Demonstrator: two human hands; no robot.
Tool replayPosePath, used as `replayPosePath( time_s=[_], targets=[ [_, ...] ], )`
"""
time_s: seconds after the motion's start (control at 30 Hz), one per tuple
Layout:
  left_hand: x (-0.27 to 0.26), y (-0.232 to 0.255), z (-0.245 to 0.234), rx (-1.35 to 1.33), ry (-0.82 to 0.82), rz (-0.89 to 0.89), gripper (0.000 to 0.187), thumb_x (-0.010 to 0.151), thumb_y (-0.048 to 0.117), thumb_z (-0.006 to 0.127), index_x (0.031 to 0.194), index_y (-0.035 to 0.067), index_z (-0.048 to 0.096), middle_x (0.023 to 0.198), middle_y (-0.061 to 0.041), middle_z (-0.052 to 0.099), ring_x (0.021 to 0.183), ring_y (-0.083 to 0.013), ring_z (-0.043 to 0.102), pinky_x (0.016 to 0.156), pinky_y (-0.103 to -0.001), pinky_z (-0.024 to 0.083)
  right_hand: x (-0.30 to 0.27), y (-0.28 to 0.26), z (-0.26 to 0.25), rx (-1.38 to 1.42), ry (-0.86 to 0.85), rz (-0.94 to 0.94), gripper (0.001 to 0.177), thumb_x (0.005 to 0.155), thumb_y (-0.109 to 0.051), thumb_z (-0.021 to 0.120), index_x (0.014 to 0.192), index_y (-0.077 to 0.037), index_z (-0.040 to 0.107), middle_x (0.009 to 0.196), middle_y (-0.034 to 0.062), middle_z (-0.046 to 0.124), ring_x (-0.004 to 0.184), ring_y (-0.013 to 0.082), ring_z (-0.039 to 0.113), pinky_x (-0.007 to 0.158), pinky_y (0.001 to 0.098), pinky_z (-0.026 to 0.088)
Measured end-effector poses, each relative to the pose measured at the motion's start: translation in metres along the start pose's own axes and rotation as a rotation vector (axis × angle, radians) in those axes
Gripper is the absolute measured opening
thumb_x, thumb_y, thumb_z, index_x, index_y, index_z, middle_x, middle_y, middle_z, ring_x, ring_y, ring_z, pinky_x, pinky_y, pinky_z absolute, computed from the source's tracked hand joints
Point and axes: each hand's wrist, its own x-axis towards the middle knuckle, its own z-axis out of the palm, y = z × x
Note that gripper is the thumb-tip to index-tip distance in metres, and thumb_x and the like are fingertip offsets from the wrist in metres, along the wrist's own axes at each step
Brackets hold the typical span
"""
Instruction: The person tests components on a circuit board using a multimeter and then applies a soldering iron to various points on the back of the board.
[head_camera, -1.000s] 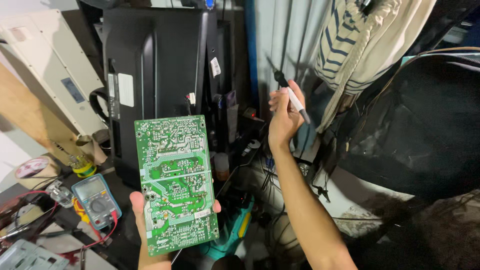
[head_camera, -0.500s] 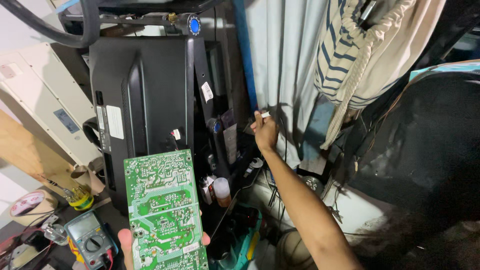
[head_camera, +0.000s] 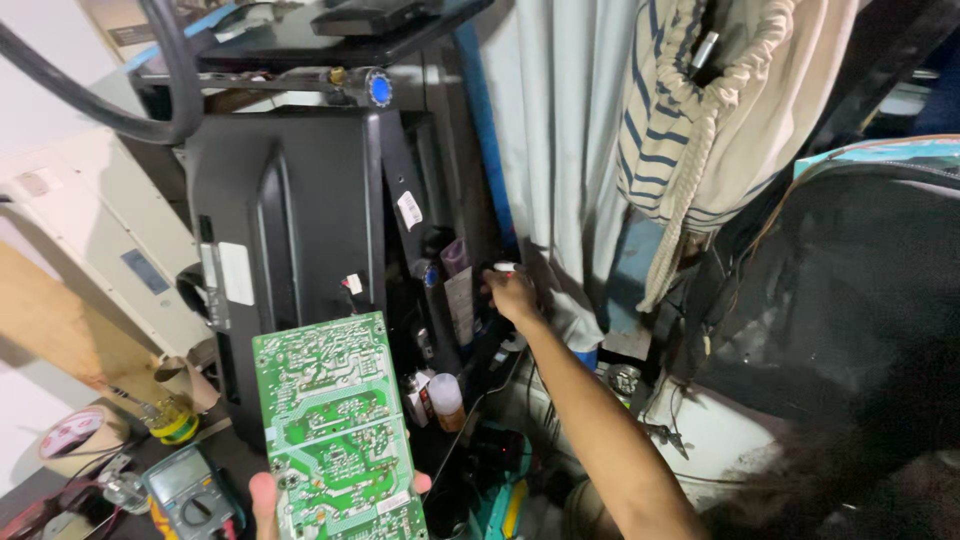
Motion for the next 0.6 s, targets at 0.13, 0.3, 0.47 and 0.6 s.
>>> replayPosePath(
  time_s=[0.13, 0.3, 0.47, 0.6],
  targets=[
    [-0.012, -0.004, 0.02, -0.125, -0.039, 0.052, 0.097, 0.1, 0.072, 0.043, 0.161, 0.0, 0.021, 0.141, -0.038, 0.049, 0.115, -0.0547, 0.061, 0.076, -0.059, 0.061, -0.018, -0.009, 0.006, 0.113, -0.009, 0.18, 0.025, 0.097, -0.03, 0.062, 0.108, -0.01, 0.071, 0.078, 0.0067, 0.075, 0.051, 0.0141, 0.059, 0.044, 0.033, 0.044],
    [-0.035, 0.025, 0.041, -0.029, 0.033, 0.009, 0.105, 0.091, 0.076, 0.05, 0.157, -0.003, 0.028, 0.14, -0.033, 0.053, 0.112, -0.0542, 0.063, 0.08, -0.06, 0.061, -0.045, -0.045, 0.012, 0.209, 0.189, 0.098, 0.016, 0.093, -0.028, 0.065, 0.091, -0.017, 0.077, 0.066, 0.0015, 0.063, 0.051, 0.012, 0.051, 0.042, 0.0315, 0.037],
    [-0.074, 0.064, 0.052, 0.061, -0.012, 0.06, 0.098, 0.093, 0.069, 0.057, 0.162, 0.003, 0.032, 0.147, -0.029, 0.053, 0.117, -0.0527, 0.062, 0.093, -0.066, 0.055, -0.109, -0.128, 0.014, 0.889, 0.505, -0.137, 0.031, 0.107, -0.021, 0.053, 0.077, -0.013, 0.046, 0.058, -0.0035, 0.044, 0.044, 0.0089, 0.04, 0.038, 0.028, 0.028],
    [-0.115, 0.088, 0.052, 0.163, 0.207, 0.234, 0.096, 0.094, 0.065, 0.058, 0.163, 0.004, 0.032, 0.153, -0.026, 0.051, 0.125, -0.0477, 0.059, 0.102, -0.065, 0.051, -0.205, -0.217, 0.033, 1.105, 0.364, -0.517, 0.038, 0.119, -0.03, 0.053, 0.089, -0.01, 0.042, 0.072, -0.0002, 0.041, 0.051, 0.0086, 0.035, 0.045, 0.026, 0.024]
  ],
)
